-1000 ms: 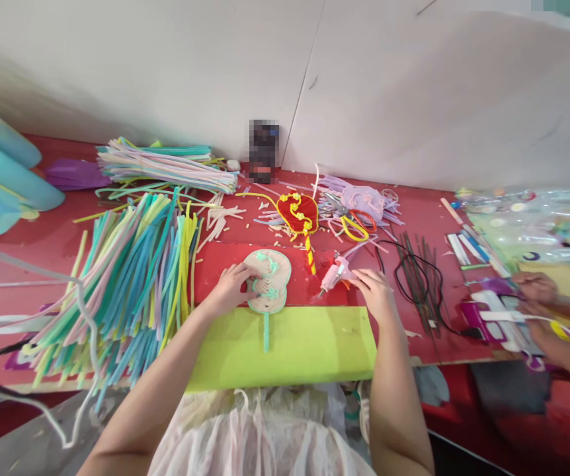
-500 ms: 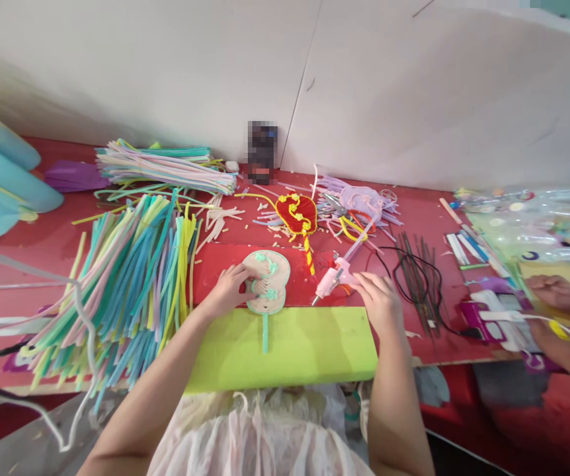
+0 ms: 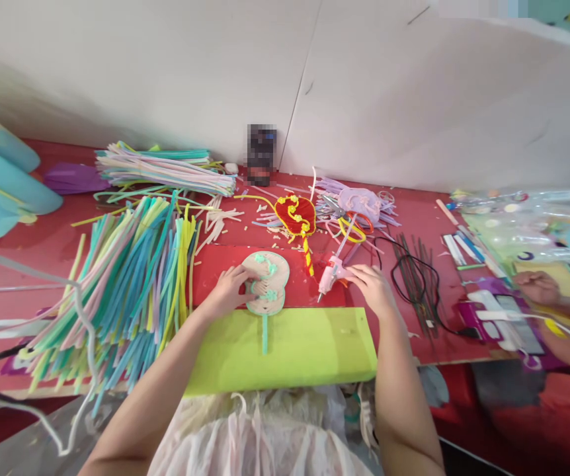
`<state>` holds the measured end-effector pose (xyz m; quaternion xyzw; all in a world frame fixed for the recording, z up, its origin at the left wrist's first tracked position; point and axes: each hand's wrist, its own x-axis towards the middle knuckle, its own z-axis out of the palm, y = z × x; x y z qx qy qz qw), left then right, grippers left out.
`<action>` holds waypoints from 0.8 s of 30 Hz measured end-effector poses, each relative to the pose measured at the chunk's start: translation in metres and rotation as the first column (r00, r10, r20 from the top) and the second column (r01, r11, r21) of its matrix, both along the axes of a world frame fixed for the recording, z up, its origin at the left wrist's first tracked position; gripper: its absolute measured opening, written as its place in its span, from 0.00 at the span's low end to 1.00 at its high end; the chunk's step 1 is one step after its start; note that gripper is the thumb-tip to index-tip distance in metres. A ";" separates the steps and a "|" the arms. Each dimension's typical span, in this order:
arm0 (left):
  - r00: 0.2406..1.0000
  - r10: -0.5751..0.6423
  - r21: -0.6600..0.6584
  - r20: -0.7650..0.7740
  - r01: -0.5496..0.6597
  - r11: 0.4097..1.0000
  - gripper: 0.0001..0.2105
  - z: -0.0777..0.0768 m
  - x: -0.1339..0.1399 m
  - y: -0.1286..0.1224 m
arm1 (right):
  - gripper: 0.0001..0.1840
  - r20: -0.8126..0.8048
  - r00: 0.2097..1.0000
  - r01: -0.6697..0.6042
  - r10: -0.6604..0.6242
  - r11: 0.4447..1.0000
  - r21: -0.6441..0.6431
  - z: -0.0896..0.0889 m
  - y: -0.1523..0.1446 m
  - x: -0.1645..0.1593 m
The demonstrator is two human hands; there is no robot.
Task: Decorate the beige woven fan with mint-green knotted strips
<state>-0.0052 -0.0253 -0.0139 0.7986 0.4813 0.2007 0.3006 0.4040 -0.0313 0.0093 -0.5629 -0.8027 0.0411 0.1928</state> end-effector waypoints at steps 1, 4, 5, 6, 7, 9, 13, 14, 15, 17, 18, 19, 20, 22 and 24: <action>1.000 -0.003 -0.003 0.002 0.003 1.000 0.18 0.000 0.000 0.000 | 0.16 0.003 1.000 -0.017 0.017 0.999 -0.031 -0.002 0.004 0.003; 1.000 -0.006 -0.012 0.002 0.006 1.000 0.18 0.000 0.000 0.000 | 0.16 -0.012 0.999 -0.049 0.048 0.990 -0.130 -0.002 0.010 0.008; 1.000 -0.005 -0.013 0.000 0.005 1.000 0.18 0.000 0.000 0.000 | 0.16 -0.021 0.999 -0.046 0.043 0.986 -0.158 -0.001 0.010 0.008; 1.000 -0.004 -0.013 -0.002 0.004 1.000 0.18 0.000 -0.001 -0.001 | 0.16 -0.030 0.999 -0.034 0.029 0.984 -0.176 0.001 0.010 0.008; 1.000 -0.004 -0.013 -0.004 0.004 1.000 0.18 0.001 0.000 -0.001 | 0.16 -0.039 0.999 -0.018 0.011 0.983 -0.183 0.003 0.009 0.007; 1.000 -0.003 -0.011 -0.006 0.003 1.000 0.17 0.001 0.000 -0.001 | 0.17 -0.066 0.997 0.016 -0.028 0.986 -0.164 0.011 0.008 0.001; 1.000 -0.007 -0.009 0.002 0.007 1.000 0.17 0.002 0.000 0.000 | 0.15 -0.152 0.982 0.095 -0.110 0.991 -0.099 0.032 0.013 -0.026; 1.000 -0.007 -0.010 0.004 0.007 1.000 0.17 0.002 0.000 0.000 | 0.15 -0.159 0.980 0.105 -0.121 0.989 -0.103 0.037 0.016 -0.036; 1.000 -0.007 -0.011 0.006 0.007 1.000 0.17 0.002 0.000 0.000 | 0.15 -0.160 0.980 0.103 -0.122 0.987 -0.121 0.041 0.021 -0.047; 1.000 -0.002 -0.011 0.003 0.002 1.000 0.17 0.002 0.000 0.000 | 0.16 -0.119 0.983 0.115 -0.138 0.977 -0.180 0.046 0.032 -0.070; 1.000 -0.001 -0.011 0.000 0.001 1.000 0.17 0.002 0.000 0.000 | 0.15 -0.071 0.988 0.120 -0.139 0.967 -0.227 0.047 0.038 -0.081; 1.000 0.001 -0.010 -0.002 -0.001 1.000 0.18 0.002 0.000 0.000 | 0.15 -0.010 0.991 0.128 -0.135 0.956 -0.265 0.046 0.044 -0.091; 1.000 0.003 -0.008 -0.004 -0.003 1.000 0.18 0.002 0.000 -0.001 | 0.15 0.056 0.989 0.144 -0.134 0.947 -0.286 0.045 0.049 -0.101; 1.000 0.005 -0.005 -0.003 -0.005 1.000 0.17 0.002 0.000 -0.001 | 0.14 0.194 0.970 0.204 -0.147 0.926 -0.319 0.040 0.058 -0.117; 1.000 0.007 0.001 0.001 -0.007 1.000 0.17 0.003 0.000 -0.001 | 0.13 0.295 0.940 0.275 -0.173 0.896 -0.350 0.035 0.064 -0.127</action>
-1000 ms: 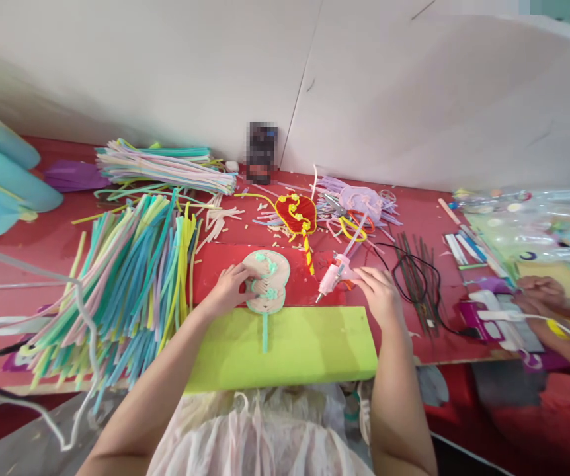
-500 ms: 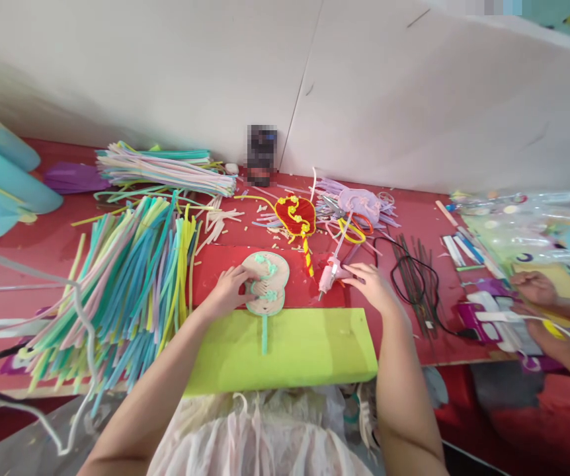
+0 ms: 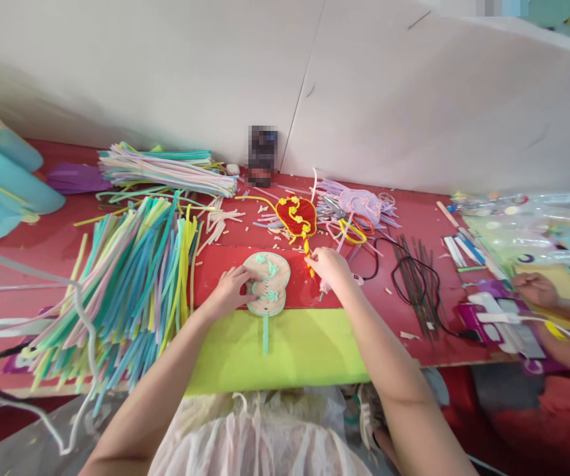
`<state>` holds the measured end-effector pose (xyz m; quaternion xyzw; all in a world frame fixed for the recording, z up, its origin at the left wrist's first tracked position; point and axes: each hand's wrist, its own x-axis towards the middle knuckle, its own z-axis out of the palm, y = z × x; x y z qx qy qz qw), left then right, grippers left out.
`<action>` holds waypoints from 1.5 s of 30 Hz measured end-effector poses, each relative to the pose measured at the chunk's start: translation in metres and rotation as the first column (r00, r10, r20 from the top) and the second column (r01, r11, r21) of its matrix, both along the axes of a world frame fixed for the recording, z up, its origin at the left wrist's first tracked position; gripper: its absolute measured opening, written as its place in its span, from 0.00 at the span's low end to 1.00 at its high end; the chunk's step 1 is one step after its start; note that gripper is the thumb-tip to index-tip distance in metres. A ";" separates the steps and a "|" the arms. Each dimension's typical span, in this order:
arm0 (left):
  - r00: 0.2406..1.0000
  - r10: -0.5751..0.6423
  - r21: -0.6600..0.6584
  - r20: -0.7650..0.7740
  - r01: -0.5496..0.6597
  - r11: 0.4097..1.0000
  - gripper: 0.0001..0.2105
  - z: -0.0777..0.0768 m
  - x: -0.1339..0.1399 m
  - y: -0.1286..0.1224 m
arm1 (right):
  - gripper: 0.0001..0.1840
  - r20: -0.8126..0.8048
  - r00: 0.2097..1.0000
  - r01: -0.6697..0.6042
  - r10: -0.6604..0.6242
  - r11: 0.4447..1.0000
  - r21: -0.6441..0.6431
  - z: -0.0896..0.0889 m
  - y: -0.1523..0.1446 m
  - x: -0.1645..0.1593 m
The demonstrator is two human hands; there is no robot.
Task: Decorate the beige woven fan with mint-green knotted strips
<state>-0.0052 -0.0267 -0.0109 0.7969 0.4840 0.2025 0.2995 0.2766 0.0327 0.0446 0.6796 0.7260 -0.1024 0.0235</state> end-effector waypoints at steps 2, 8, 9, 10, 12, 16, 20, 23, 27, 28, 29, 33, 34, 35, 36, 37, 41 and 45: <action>1.000 0.002 0.006 0.001 -0.002 1.000 0.16 0.001 0.000 0.000 | 0.12 0.051 0.997 0.057 -0.054 0.997 -0.056 -0.003 0.003 -0.006; 1.000 0.001 -0.002 -0.003 -0.001 1.000 0.16 0.000 -0.001 0.001 | 0.10 0.089 0.988 0.139 -0.129 0.983 -0.117 -0.002 0.010 -0.005; 1.000 -0.001 -0.006 -0.001 0.001 1.000 0.16 -0.001 -0.001 0.001 | 0.10 0.083 0.987 0.143 -0.134 0.984 -0.109 -0.001 0.012 -0.003; 1.000 -0.002 -0.008 0.002 0.002 1.000 0.17 -0.001 -0.001 0.001 | 0.10 0.076 0.987 0.146 -0.139 0.984 -0.101 -0.001 0.015 -0.001; 1.000 -0.002 -0.011 0.005 0.002 1.000 0.17 -0.002 -0.001 0.001 | 0.08 0.059 0.988 0.149 -0.144 0.984 -0.093 0.001 0.019 0.003; 1.000 0.005 -0.008 0.005 -0.005 1.000 0.17 -0.002 0.000 0.001 | 0.10 0.026 0.989 0.150 -0.149 0.988 -0.049 0.011 0.014 0.004; 1.000 0.007 -0.008 0.017 -0.007 1.000 0.16 0.000 0.001 0.000 | 0.10 -0.289 0.955 0.122 -0.074 0.981 0.150 0.024 -0.020 -0.017; 1.000 0.008 -0.006 0.017 -0.008 1.000 0.16 0.000 0.001 0.000 | 0.11 -0.517 0.851 0.054 0.095 0.962 0.267 0.023 -0.054 -0.049; 1.000 0.014 0.010 -0.014 -0.014 1.000 0.18 -0.003 0.001 0.000 | 0.16 -0.592 0.791 0.042 0.156 0.951 0.307 -0.002 -0.091 -0.093; 1.000 0.014 0.011 -0.024 -0.013 1.000 0.18 -0.003 0.001 0.001 | 0.17 -0.582 0.799 0.043 0.150 0.952 0.304 -0.011 -0.098 -0.100; 0.999 0.013 0.011 -0.032 -0.012 1.000 0.19 -0.003 0.001 0.001 | 0.18 -0.566 0.811 0.034 0.150 0.953 0.302 -0.019 -0.104 -0.105; 0.999 0.009 0.011 -0.032 -0.009 1.000 0.18 -0.002 0.001 0.000 | 0.24 -0.499 0.848 -0.012 0.176 0.949 0.314 -0.045 -0.124 -0.110; 1.000 0.010 0.008 -0.027 -0.010 1.000 0.18 -0.001 0.002 0.000 | 0.25 -0.490 0.851 -0.026 0.188 0.948 0.318 -0.049 -0.127 -0.109; 1.000 0.010 0.002 -0.019 -0.009 1.000 0.18 0.001 0.002 -0.001 | 0.27 -0.482 0.853 -0.040 0.200 0.946 0.321 -0.053 -0.130 -0.107; 1.000 0.006 -0.005 -0.003 -0.006 1.000 0.17 0.003 0.002 -0.001 | 0.28 -0.475 0.855 -0.051 0.208 0.946 0.321 -0.055 -0.132 -0.106; 1.000 0.004 -0.014 0.024 -0.003 1.000 0.17 0.005 0.002 -0.001 | 0.29 -0.470 0.857 -0.058 0.212 0.946 0.319 -0.056 -0.134 -0.105; 0.962 0.147 -0.060 0.229 -0.137 0.989 0.17 0.016 0.004 -0.001 | 0.31 -0.476 0.852 -0.055 0.217 0.942 0.331 -0.060 -0.135 -0.106; 0.858 0.423 -0.063 0.291 -0.424 0.904 0.14 0.019 0.005 0.004 | 0.31 -0.490 0.843 -0.044 0.220 0.938 0.345 -0.062 -0.135 -0.106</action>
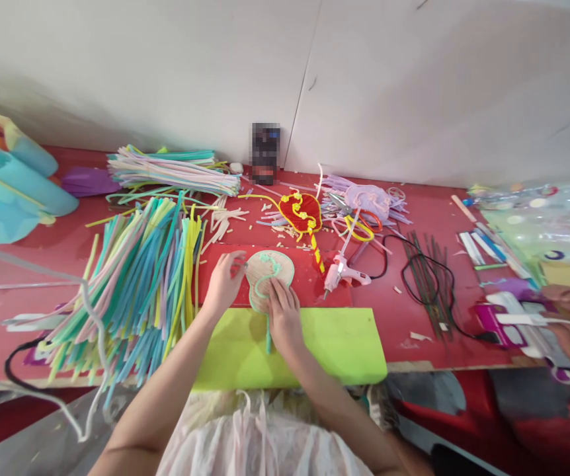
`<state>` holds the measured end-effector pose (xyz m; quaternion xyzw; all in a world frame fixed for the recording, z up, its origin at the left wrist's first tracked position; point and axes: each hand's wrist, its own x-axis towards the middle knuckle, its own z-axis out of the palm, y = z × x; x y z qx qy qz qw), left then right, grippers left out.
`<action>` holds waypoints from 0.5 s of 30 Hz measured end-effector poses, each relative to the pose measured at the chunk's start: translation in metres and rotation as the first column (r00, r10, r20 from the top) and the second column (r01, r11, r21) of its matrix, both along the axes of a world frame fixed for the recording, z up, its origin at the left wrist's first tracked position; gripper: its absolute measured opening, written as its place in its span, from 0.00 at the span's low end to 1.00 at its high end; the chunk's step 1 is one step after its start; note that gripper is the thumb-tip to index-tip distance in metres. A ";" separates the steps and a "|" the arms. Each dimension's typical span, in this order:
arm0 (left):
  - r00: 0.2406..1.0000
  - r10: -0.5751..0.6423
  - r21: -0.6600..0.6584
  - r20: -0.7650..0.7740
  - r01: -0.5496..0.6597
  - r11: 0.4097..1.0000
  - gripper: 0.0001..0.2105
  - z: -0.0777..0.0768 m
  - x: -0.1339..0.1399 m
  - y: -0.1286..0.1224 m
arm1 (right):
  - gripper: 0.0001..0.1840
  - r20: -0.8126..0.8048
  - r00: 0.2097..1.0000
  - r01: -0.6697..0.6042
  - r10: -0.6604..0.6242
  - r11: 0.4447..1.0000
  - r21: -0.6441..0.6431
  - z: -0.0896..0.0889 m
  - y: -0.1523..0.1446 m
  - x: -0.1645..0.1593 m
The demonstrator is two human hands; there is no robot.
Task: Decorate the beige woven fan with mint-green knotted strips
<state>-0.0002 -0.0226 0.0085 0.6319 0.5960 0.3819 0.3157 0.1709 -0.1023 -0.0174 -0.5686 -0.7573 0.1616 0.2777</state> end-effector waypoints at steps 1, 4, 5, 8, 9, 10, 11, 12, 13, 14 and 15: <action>0.999 0.047 0.000 -0.020 -0.047 0.999 0.13 -0.001 0.000 0.002 | 0.31 -0.001 1.000 -0.001 0.001 1.000 -0.001 -0.001 0.000 0.000; 0.992 0.091 -0.037 -0.082 -0.095 0.995 0.14 -0.007 0.003 0.008 | 0.32 0.018 1.000 -0.007 0.007 1.000 -0.006 -0.002 -0.001 0.001; 0.993 0.079 -0.062 -0.092 -0.084 0.995 0.14 -0.009 0.004 0.010 | 0.31 0.037 0.999 -0.007 0.007 1.000 -0.004 -0.002 -0.001 0.001; 0.993 0.020 -0.120 -0.115 -0.034 0.992 0.14 -0.014 0.007 0.018 | 0.29 0.112 0.994 0.007 -0.010 1.000 0.025 -0.003 -0.002 0.000; 0.991 0.005 -0.126 -0.132 -0.022 0.992 0.14 -0.015 0.008 0.021 | 0.28 0.133 0.991 0.014 -0.018 0.999 0.036 -0.003 -0.002 0.000; 0.988 -0.010 -0.130 -0.151 -0.010 0.991 0.13 -0.016 0.008 0.024 | 0.26 0.148 0.989 0.019 -0.026 0.999 0.047 -0.002 -0.002 0.000; 0.985 -0.026 -0.137 -0.168 0.003 0.991 0.12 -0.017 0.008 0.027 | 0.25 0.156 0.987 0.022 -0.030 0.998 0.055 -0.002 -0.002 0.000; 0.984 -0.045 -0.147 -0.175 0.019 0.989 0.11 -0.018 0.007 0.029 | 0.25 0.159 0.987 0.020 -0.029 0.998 0.060 -0.002 -0.003 0.000; 0.984 -0.063 -0.158 -0.164 0.036 0.987 0.09 -0.020 0.007 0.032 | 0.24 0.159 0.987 0.016 -0.026 0.998 0.064 -0.001 -0.003 0.001; 0.988 -0.077 -0.168 -0.135 0.054 0.984 0.08 -0.022 0.006 0.033 | 0.24 0.156 0.988 0.009 -0.020 0.998 0.066 -0.001 -0.003 0.002; 0.992 -0.087 -0.172 -0.089 0.071 0.983 0.07 -0.023 0.005 0.034 | 0.24 0.151 0.988 0.002 -0.012 0.998 0.067 -0.001 -0.003 0.003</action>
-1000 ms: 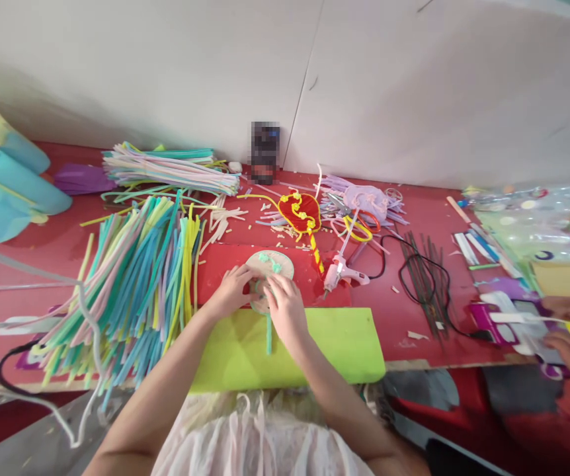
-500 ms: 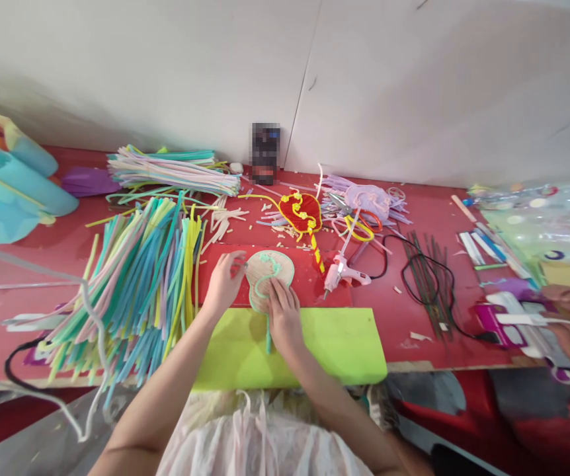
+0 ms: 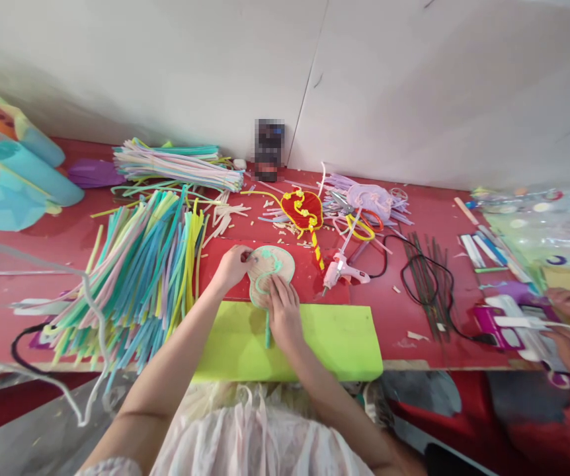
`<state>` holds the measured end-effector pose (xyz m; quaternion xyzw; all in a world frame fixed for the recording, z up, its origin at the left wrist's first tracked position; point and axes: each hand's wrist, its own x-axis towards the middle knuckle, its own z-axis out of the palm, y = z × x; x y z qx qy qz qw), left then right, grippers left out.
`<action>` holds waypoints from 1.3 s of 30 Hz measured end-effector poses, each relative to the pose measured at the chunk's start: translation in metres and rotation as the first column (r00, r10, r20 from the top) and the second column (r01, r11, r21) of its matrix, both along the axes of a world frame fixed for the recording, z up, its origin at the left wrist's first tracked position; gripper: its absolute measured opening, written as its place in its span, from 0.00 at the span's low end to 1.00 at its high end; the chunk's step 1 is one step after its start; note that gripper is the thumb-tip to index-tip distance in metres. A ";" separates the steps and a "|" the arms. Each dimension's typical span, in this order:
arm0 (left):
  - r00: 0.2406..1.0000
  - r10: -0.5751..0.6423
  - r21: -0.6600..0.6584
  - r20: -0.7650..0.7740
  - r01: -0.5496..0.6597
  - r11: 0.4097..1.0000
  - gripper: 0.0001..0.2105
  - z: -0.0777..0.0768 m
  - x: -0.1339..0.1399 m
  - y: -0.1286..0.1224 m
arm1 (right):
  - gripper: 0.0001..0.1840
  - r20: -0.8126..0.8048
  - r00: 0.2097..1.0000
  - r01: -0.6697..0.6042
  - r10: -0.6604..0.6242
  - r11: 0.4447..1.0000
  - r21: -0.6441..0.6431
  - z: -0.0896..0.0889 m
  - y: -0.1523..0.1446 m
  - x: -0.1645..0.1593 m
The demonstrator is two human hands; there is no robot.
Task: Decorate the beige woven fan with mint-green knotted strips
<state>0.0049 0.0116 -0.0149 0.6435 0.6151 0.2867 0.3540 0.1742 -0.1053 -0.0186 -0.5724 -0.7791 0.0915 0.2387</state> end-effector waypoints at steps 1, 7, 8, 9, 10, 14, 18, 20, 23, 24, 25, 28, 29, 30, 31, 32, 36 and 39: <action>0.998 -0.004 -0.004 0.060 0.004 1.000 0.07 -0.002 0.000 0.000 | 0.24 -0.004 1.000 -0.007 0.007 1.000 -0.001 0.000 0.000 0.002; 0.947 0.006 -0.065 0.322 0.016 0.998 0.11 -0.004 0.000 -0.004 | 0.24 -0.040 0.998 -0.048 0.048 0.999 0.002 -0.001 0.001 0.009; 0.941 0.005 -0.069 0.339 0.019 0.997 0.11 -0.003 0.000 -0.004 | 0.24 -0.049 0.997 -0.056 0.056 0.998 0.011 0.000 0.000 0.010; 0.935 0.003 -0.068 0.355 0.022 0.997 0.11 -0.002 0.000 -0.004 | 0.24 -0.061 0.996 -0.061 0.062 0.998 0.024 0.001 0.000 0.011; 0.928 0.001 -0.066 0.372 0.025 0.998 0.11 -0.001 0.000 -0.003 | 0.24 -0.076 0.995 -0.061 0.064 0.997 0.040 0.001 -0.001 0.012; 0.911 -0.001 -0.070 0.413 0.033 0.997 0.11 -0.003 0.000 0.000 | 0.22 -0.154 0.988 -0.014 0.032 0.993 0.113 0.005 -0.008 0.018; 0.940 -0.002 -0.054 0.342 0.022 0.998 0.09 -0.003 0.002 0.000 | 0.21 -0.208 0.978 0.016 0.011 0.992 0.126 0.006 -0.018 0.025; 0.978 0.009 0.018 0.208 -0.013 1.000 0.10 0.003 0.003 -0.004 | 0.20 -0.215 0.977 0.029 -0.002 0.992 0.123 0.006 -0.022 0.029; 0.995 0.089 0.229 -0.046 -0.076 0.970 0.13 0.020 0.004 -0.015 | 0.17 -0.205 0.978 0.055 -0.028 0.990 0.130 0.010 -0.024 0.036; 0.989 0.115 0.286 -0.091 -0.085 0.954 0.12 0.026 0.003 -0.019 | 0.16 -0.201 0.979 0.064 -0.036 0.989 0.134 0.013 -0.024 0.038; 0.987 0.112 0.315 -0.114 -0.072 0.947 0.11 0.031 0.003 -0.023 | 0.14 -0.198 0.979 0.076 -0.048 0.988 0.137 0.018 -0.022 0.041; 0.991 0.025 0.314 -0.129 0.017 0.949 0.07 0.041 0.002 -0.035 | 0.10 -0.192 0.975 0.136 -0.112 0.984 0.118 0.034 -0.012 0.049; 0.992 0.005 0.301 -0.129 0.035 0.953 0.06 0.041 0.001 -0.038 | 0.09 -0.199 0.971 0.157 -0.134 0.982 0.101 0.039 -0.008 0.051; 0.992 -0.005 0.285 -0.127 0.041 0.958 0.06 0.040 0.000 -0.040 | 0.09 -0.215 0.965 0.170 -0.150 0.982 0.081 0.044 -0.003 0.052; 0.992 -0.003 0.268 -0.124 0.037 0.963 0.05 0.037 -0.001 -0.042 | 0.08 -0.238 0.959 0.174 -0.156 0.983 0.057 0.048 0.003 0.053; 0.993 0.004 0.251 -0.119 0.027 0.968 0.05 0.034 -0.001 -0.044 | 0.09 -0.262 0.952 0.173 -0.159 0.984 0.033 0.051 0.009 0.052; 0.995 0.014 0.231 -0.096 0.008 0.973 0.07 0.023 -0.001 -0.048 | 0.08 -0.311 0.935 0.171 -0.174 0.985 -0.036 0.051 0.033 0.044; 0.997 -0.023 0.272 -0.078 0.043 0.961 0.08 0.020 0.001 -0.049 | 0.09 -0.292 0.938 0.184 -0.187 0.982 -0.039 0.044 0.045 0.034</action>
